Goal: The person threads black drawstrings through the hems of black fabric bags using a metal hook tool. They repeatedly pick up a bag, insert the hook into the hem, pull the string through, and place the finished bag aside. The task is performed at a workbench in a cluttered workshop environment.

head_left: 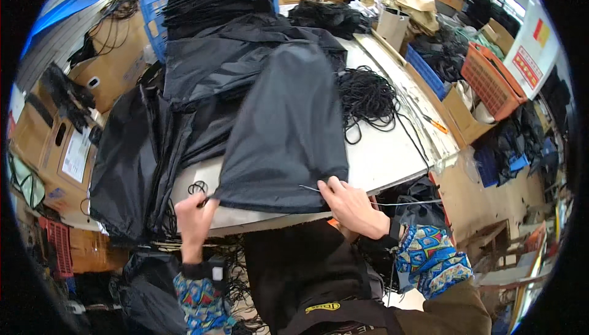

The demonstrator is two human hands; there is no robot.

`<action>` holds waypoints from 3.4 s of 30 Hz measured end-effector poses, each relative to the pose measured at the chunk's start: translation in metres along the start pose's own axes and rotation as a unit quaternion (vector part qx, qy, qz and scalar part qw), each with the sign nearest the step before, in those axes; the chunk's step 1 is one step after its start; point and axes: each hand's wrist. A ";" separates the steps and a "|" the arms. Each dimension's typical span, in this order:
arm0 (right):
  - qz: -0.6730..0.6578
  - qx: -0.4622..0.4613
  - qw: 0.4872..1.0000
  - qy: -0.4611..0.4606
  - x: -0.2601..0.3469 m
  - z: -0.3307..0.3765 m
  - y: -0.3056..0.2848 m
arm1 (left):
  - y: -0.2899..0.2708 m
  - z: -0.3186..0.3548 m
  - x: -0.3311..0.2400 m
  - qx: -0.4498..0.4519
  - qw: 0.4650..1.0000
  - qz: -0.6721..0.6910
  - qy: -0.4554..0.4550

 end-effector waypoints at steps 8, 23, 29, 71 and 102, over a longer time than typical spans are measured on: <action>-0.096 0.037 0.990 0.092 -0.024 -0.013 0.011 | -0.072 -0.005 0.023 -0.027 0.951 0.162 -0.262; 0.221 -0.096 0.900 0.363 -0.154 0.070 -0.054 | 0.070 0.006 -0.039 -0.013 0.972 -0.149 0.183; 0.064 -0.068 0.951 0.294 -0.135 0.059 -0.051 | 0.095 0.063 -0.141 0.139 0.948 0.281 0.049; -0.080 0.053 0.892 0.441 -0.046 0.123 -0.085 | 0.027 0.107 -0.083 0.116 0.633 0.596 -0.480; -0.426 0.098 0.861 0.261 0.062 0.049 -0.049 | 0.017 0.125 -0.112 0.136 0.748 0.473 -0.445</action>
Point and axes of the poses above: each hand's wrist, its own z-axis away from the middle knuckle, its own y-axis out of the palm, x = y × z, and after that the axes turned 15 degrees about -x, right-handed
